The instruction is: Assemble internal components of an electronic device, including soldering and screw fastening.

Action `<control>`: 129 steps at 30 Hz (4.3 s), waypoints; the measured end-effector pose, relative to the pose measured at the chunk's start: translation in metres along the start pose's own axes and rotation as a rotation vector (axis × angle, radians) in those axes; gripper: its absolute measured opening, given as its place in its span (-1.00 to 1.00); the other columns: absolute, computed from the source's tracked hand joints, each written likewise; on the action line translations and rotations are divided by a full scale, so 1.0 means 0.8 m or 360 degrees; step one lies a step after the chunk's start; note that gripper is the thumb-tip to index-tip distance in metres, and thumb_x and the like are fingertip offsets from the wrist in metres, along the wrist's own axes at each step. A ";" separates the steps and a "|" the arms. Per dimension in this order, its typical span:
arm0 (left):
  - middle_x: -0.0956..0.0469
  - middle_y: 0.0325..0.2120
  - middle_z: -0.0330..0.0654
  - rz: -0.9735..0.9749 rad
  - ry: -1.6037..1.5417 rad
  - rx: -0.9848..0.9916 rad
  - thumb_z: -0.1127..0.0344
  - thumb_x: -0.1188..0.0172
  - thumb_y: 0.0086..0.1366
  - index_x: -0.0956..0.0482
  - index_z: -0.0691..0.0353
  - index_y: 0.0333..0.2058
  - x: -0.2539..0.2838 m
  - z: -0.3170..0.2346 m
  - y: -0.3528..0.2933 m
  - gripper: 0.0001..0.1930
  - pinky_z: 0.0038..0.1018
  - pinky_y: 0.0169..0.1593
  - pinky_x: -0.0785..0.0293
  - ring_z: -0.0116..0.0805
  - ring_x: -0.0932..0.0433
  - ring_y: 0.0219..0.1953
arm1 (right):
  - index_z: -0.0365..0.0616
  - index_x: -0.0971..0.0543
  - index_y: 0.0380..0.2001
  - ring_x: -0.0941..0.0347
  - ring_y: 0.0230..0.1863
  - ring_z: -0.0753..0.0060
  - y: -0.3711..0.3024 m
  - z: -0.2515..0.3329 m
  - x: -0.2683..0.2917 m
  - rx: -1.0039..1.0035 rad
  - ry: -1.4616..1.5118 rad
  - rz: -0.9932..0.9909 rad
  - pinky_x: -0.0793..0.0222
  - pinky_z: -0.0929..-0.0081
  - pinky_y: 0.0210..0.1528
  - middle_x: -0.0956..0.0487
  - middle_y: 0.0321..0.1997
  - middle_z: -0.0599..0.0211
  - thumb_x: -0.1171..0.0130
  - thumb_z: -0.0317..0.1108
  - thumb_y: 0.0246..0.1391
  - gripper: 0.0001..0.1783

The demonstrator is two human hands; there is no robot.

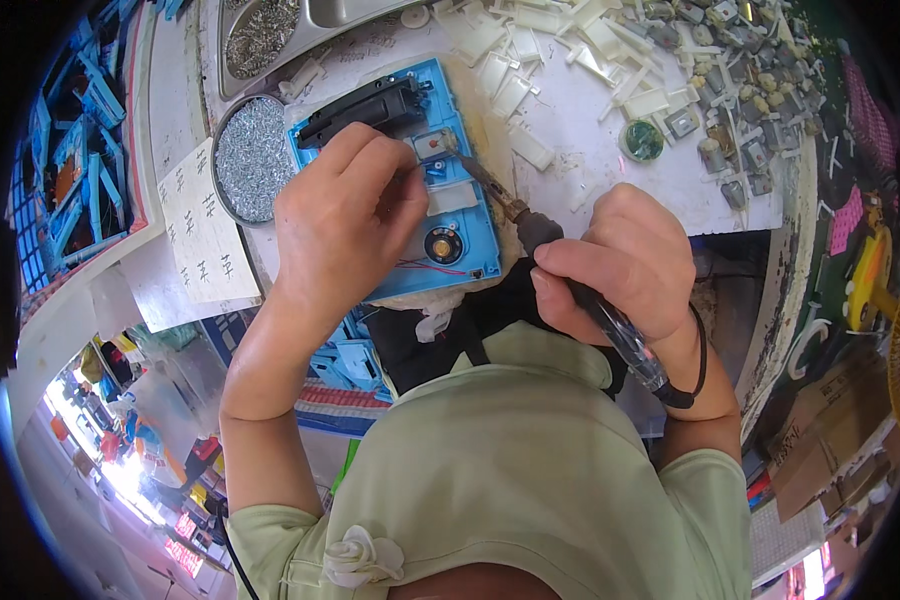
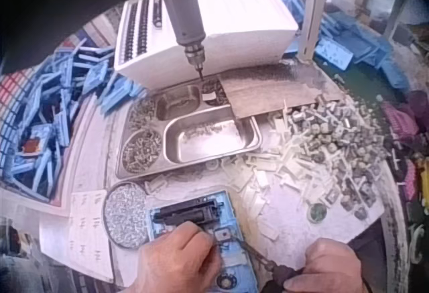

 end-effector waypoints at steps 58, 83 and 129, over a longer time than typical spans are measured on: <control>-0.63 -0.30 -0.09 -0.0240 -0.0103 -0.0103 0.63 -0.37 0.14 -0.64 0.27 -0.21 0.008 0.003 -0.012 -0.76 -0.38 -0.31 -0.58 -0.13 -0.65 -0.34 | -0.19 -0.63 -0.26 -0.25 -0.62 0.34 0.008 -0.004 0.007 0.0013 -0.0012 -0.0062 -0.14 0.43 -0.57 -0.47 -0.57 0.40 -0.40 -0.60 -0.15 -0.70; -0.56 -0.38 -0.21 -0.0130 0.0199 -0.0117 0.52 -0.39 0.11 -0.66 0.19 -0.24 -0.006 -0.009 0.006 -0.78 -0.37 -0.39 -0.54 -0.18 -0.62 -0.44 | -0.10 -0.64 -0.25 -0.24 -0.62 0.33 0.015 -0.011 -0.002 -0.0015 -0.0016 -0.0052 -0.16 0.44 -0.58 -0.39 -0.61 0.42 -0.42 -0.58 -0.22 -0.64; -0.40 -0.47 -0.18 -0.0035 0.0419 -0.0170 0.43 -0.23 -0.05 -0.43 0.18 -0.50 -0.008 -0.023 0.016 -0.85 -0.35 -0.52 -0.46 -0.28 -0.57 -0.48 | -0.09 -0.64 -0.27 -0.23 -0.63 0.34 0.010 -0.009 -0.001 -0.0049 -0.0106 -0.0092 -0.17 0.45 -0.57 -0.38 -0.62 0.43 -0.42 -0.60 -0.24 -0.64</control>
Point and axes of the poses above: each hand's wrist, its own y-axis towards the middle knuckle, its own x-axis out of the back of the hand, z = x × y, the point moved 6 cm from there along y, towards the middle knuckle
